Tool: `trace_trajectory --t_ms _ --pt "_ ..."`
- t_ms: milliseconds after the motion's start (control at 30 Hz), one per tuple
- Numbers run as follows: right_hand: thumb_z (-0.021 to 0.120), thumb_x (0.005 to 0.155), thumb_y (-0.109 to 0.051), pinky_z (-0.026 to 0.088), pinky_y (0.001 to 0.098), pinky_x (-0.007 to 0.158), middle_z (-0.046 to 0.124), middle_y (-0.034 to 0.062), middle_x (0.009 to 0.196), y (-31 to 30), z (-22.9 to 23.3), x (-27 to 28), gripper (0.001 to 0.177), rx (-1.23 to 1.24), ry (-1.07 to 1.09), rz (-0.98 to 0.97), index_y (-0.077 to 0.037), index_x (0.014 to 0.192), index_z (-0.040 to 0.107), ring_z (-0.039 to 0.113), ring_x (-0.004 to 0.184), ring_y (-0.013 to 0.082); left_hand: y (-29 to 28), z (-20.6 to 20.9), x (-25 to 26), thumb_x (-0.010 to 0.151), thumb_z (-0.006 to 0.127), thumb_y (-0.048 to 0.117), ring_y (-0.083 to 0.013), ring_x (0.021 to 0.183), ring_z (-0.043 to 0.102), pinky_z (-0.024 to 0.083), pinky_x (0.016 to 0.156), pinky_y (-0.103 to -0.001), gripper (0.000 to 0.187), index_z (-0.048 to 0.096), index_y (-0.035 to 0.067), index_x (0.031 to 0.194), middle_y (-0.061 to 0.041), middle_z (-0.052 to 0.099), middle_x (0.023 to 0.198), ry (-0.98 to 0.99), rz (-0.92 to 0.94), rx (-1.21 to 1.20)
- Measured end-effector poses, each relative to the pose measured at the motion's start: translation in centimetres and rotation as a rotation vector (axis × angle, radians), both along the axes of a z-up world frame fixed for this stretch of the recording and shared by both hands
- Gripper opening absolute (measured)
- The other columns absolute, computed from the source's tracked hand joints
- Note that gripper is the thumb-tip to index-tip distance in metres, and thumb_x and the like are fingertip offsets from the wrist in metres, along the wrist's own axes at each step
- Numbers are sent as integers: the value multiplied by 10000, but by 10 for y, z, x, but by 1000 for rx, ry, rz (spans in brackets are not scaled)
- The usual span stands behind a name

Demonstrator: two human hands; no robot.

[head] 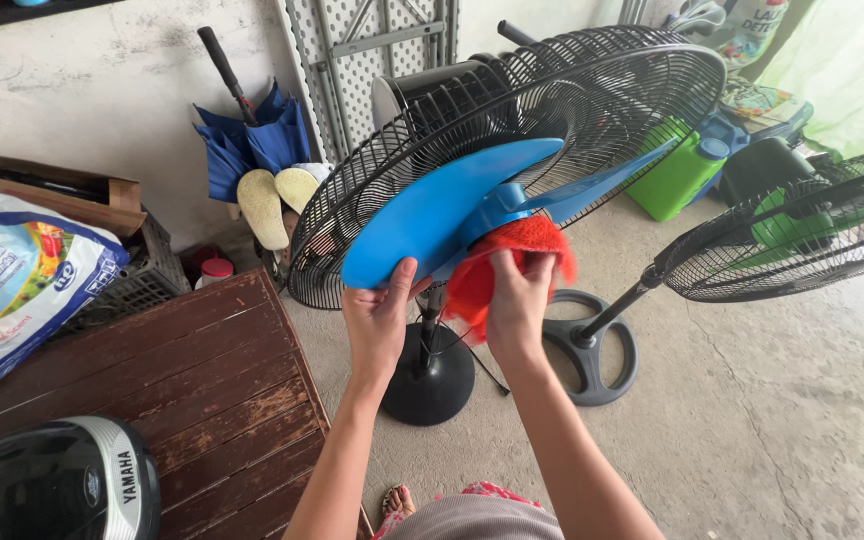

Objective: The person wipes a small black part with a red cloth, then attaches the fan cage to the stand and secures it. They wipe the fan motor housing, install the blue fan blades, and wipe the blades with the cloth. The video ends before the outer cage is fully secured.

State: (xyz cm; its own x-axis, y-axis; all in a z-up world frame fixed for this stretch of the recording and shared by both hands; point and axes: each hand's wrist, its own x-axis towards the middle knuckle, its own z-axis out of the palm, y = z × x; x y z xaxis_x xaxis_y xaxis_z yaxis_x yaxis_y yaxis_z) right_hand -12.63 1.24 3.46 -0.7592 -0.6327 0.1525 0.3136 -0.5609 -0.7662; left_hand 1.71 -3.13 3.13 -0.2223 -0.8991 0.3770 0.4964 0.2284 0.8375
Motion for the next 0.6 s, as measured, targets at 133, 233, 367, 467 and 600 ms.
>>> trace_trajectory --t_ms 133,233,367,467,600 --pt "760 860 -5 504 407 952 574 134 1191 2 -6 6 417 230 678 -388 -33 1217 547 591 1110 270 -1 -1 -1 1029 651 170 -166 877 757 687 850 -395 213 723 -30 1039 -78 758 956 -14 12 -8" --pt "861 799 -68 474 439 956 609 144 1159 7 -14 0 478 318 1150 -573 -41 1188 584 557 1123 330 -1 -3 0 1024 650 172 -160 891 753 687 851 -390 215 718 -30 1047 -76 760 974 11 9 -2" --pt "851 804 -46 504 395 876 631 101 1077 3 -25 -1 382 448 1025 -491 -80 1115 632 588 1034 269 -1 0 0 1023 652 173 -162 896 759 638 849 -392 212 722 -26 1043 -78 764 972 14 7 -4" --pt "744 928 -11 505 395 954 552 93 1172 -5 -26 2 370 235 609 -393 -47 1245 557 571 1051 248 -2 2 0 1021 643 178 -141 884 768 682 853 -368 215 730 -18 1038 -62 772 967 -20 10 -44" --pt "629 970 -105 532 411 965 630 73 1204 -9 -16 -5 315 -30 -101 3 -101 1268 526 618 1107 231 -3 -1 1 1026 658 176 -78 749 703 672 822 -357 217 726 -20 962 -10 717 813 -46 33 -40"
